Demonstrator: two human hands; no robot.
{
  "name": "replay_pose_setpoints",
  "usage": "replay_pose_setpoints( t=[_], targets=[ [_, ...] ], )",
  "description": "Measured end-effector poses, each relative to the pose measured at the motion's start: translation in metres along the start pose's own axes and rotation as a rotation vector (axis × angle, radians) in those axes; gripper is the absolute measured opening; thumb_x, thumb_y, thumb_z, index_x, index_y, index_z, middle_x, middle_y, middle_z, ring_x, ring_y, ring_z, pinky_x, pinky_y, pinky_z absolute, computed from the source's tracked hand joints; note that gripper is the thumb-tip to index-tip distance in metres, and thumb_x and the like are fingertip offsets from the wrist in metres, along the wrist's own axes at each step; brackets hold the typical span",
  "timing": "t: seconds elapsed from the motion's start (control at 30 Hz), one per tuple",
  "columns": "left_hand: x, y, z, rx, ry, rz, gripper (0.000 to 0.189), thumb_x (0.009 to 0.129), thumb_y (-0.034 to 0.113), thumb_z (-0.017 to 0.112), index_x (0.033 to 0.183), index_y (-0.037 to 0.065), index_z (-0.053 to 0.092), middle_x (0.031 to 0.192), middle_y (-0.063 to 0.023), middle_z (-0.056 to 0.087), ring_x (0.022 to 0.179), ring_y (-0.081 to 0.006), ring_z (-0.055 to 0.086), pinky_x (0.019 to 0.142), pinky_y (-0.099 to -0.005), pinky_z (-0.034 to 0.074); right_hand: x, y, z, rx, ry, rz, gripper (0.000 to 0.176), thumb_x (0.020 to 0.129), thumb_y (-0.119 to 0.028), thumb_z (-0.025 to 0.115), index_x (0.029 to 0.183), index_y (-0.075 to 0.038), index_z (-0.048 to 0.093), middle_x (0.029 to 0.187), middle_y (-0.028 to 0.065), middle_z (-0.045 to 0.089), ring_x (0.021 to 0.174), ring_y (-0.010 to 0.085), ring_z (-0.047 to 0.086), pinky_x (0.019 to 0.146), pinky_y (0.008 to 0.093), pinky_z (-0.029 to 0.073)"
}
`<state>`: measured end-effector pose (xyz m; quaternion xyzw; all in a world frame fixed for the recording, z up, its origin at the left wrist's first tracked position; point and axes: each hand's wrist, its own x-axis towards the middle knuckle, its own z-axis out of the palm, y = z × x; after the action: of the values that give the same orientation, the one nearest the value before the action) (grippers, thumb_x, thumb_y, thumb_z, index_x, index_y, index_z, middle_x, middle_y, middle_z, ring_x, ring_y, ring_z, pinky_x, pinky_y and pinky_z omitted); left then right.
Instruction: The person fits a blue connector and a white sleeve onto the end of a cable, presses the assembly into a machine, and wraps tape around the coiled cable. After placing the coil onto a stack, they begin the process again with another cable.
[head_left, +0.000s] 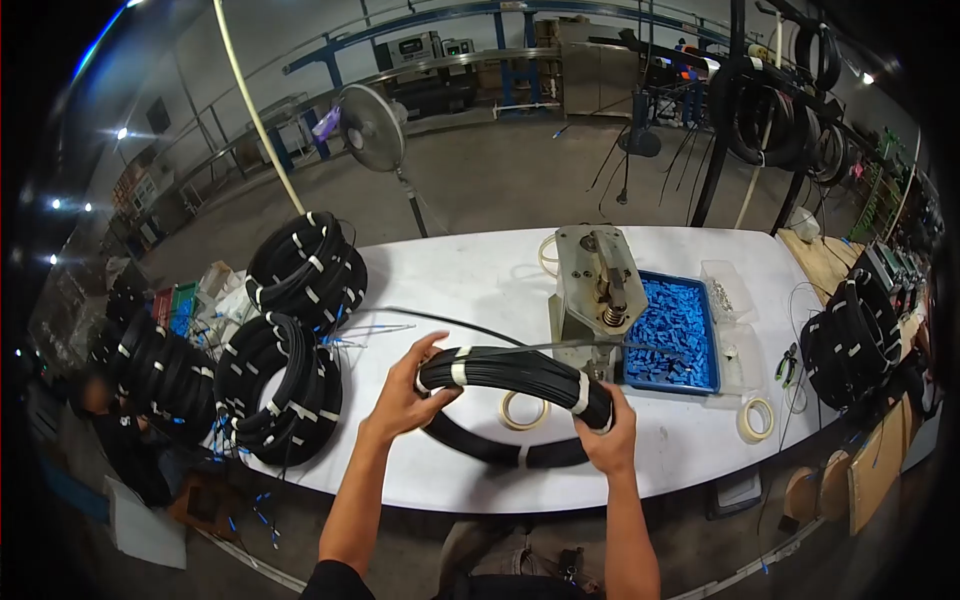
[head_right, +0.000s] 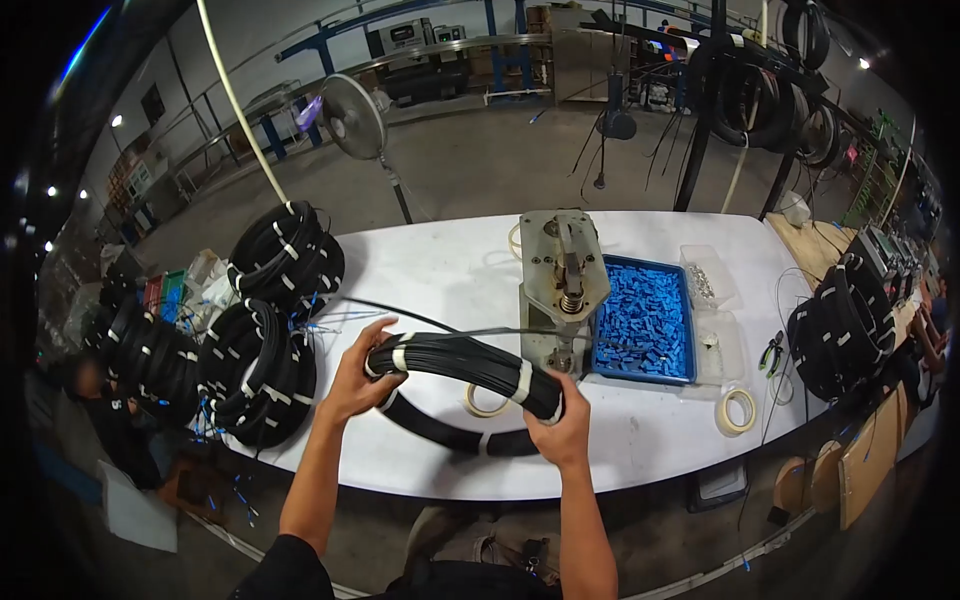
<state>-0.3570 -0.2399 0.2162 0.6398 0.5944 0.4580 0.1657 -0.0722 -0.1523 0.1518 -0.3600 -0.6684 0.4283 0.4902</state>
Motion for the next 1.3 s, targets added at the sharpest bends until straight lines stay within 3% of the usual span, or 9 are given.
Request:
replay_pose_setpoints(
  t=[0.03, 0.07, 0.23, 0.57, 0.73, 0.8, 1.03, 1.13, 1.3],
  targets=[
    [0.004, 0.003, -0.002, -0.047, -0.043, -0.089, 0.072, 0.071, 0.014, 0.082, 0.133, 0.002, 0.048, 0.095, -0.0102, 0.065, 0.084, -0.0181, 0.063, 0.079, -0.0305, 0.050, 0.009, 0.002, -0.001, -0.088, -0.002, -0.102, 0.047, 0.067, -0.001, 0.073, 0.111, -0.001, 0.058, 0.099, 0.0138, 0.065, 0.092, 0.0211, 0.063, 0.083, 0.0312, 0.049],
    [0.011, -0.016, 0.003, 0.081, -0.006, 0.175, 0.063, 0.070, 0.016, 0.083, 0.125, 0.001, 0.055, 0.091, -0.0095, 0.065, 0.076, -0.0183, 0.061, 0.073, -0.0304, 0.049, 0.018, 0.000, -0.006, -0.182, -0.051, -0.149, 0.048, 0.067, -0.002, 0.073, 0.113, -0.003, 0.058, 0.104, 0.0137, 0.064, 0.094, 0.0245, 0.063, 0.086, 0.0322, 0.048],
    [0.019, -0.012, 0.015, 0.016, -0.064, -0.107, 0.041, 0.071, 0.018, 0.081, 0.102, 0.000, 0.061, 0.080, -0.0085, 0.063, 0.070, -0.0167, 0.058, 0.065, -0.0301, 0.047, 0.055, -0.060, -0.004, -0.382, -0.230, -0.294, 0.077, 0.069, -0.029, 0.081, 0.134, -0.006, 0.045, 0.116, 0.0186, 0.059, 0.112, 0.0364, 0.055, 0.096, 0.0445, 0.043],
    [0.032, 0.001, 0.030, 0.042, 0.012, -0.164, 0.015, 0.069, 0.004, 0.065, 0.080, 0.000, 0.057, 0.061, -0.0055, 0.054, 0.056, -0.0136, 0.047, 0.055, -0.0297, 0.041, 0.083, -0.050, -0.010, -0.364, -0.345, -0.159, 0.050, 0.065, -0.020, 0.081, 0.108, -0.004, 0.062, 0.095, 0.0146, 0.068, 0.091, 0.0335, 0.064, 0.083, 0.0403, 0.050],
    [0.030, -0.005, 0.025, 0.108, -0.020, -0.202, 0.014, 0.068, 0.004, 0.065, 0.079, 0.001, 0.055, 0.060, -0.0060, 0.052, 0.056, -0.0140, 0.047, 0.054, -0.0305, 0.040, 0.078, -0.041, 0.006, -0.538, -0.188, -0.140, 0.031, 0.068, -0.014, 0.071, 0.098, -0.007, 0.064, 0.090, 0.0149, 0.068, 0.087, 0.0367, 0.064, 0.077, 0.0408, 0.050],
    [0.026, -0.005, 0.024, 0.107, -0.031, -0.165, 0.016, 0.070, 0.006, 0.066, 0.080, 0.000, 0.055, 0.060, -0.0128, 0.055, 0.055, -0.0229, 0.051, 0.055, -0.0341, 0.042, 0.076, -0.044, 0.008, -0.498, -0.160, -0.150, 0.031, 0.064, -0.006, 0.068, 0.094, -0.002, 0.064, 0.082, 0.0185, 0.067, 0.084, 0.0382, 0.064, 0.074, 0.0398, 0.049],
    [0.032, 0.016, 0.005, 0.167, -0.262, -0.223, 0.043, 0.067, 0.022, 0.078, 0.101, 0.002, 0.060, 0.074, -0.0071, 0.059, 0.068, -0.0165, 0.055, 0.064, -0.0324, 0.046, 0.080, -0.041, -0.018, -0.428, -0.329, -0.214, 0.048, 0.067, -0.024, 0.076, 0.110, -0.007, 0.063, 0.094, 0.0140, 0.069, 0.092, 0.0328, 0.066, 0.084, 0.0393, 0.050],
    [0.030, 0.014, 0.013, 0.061, -0.103, -0.020, 0.050, 0.066, 0.027, 0.080, 0.104, 0.002, 0.061, 0.077, -0.0087, 0.062, 0.072, -0.0183, 0.060, 0.068, -0.0339, 0.048, 0.077, -0.038, -0.021, -0.437, -0.295, -0.367, 0.060, 0.065, -0.027, 0.081, 0.117, -0.008, 0.061, 0.092, 0.0107, 0.069, 0.093, 0.0287, 0.067, 0.086, 0.0380, 0.051],
    [0.037, 0.008, 0.042, 0.227, 0.075, -0.151, 0.022, 0.071, 0.006, 0.072, 0.090, 0.002, 0.062, 0.072, -0.0134, 0.065, 0.062, -0.0214, 0.059, 0.063, -0.0331, 0.048, 0.074, -0.020, -0.007, -0.391, -0.121, -0.120, 0.034, 0.062, -0.006, 0.073, 0.095, -0.001, 0.062, 0.083, 0.0144, 0.068, 0.077, 0.0292, 0.068, 0.073, 0.0338, 0.051]
  ],
)
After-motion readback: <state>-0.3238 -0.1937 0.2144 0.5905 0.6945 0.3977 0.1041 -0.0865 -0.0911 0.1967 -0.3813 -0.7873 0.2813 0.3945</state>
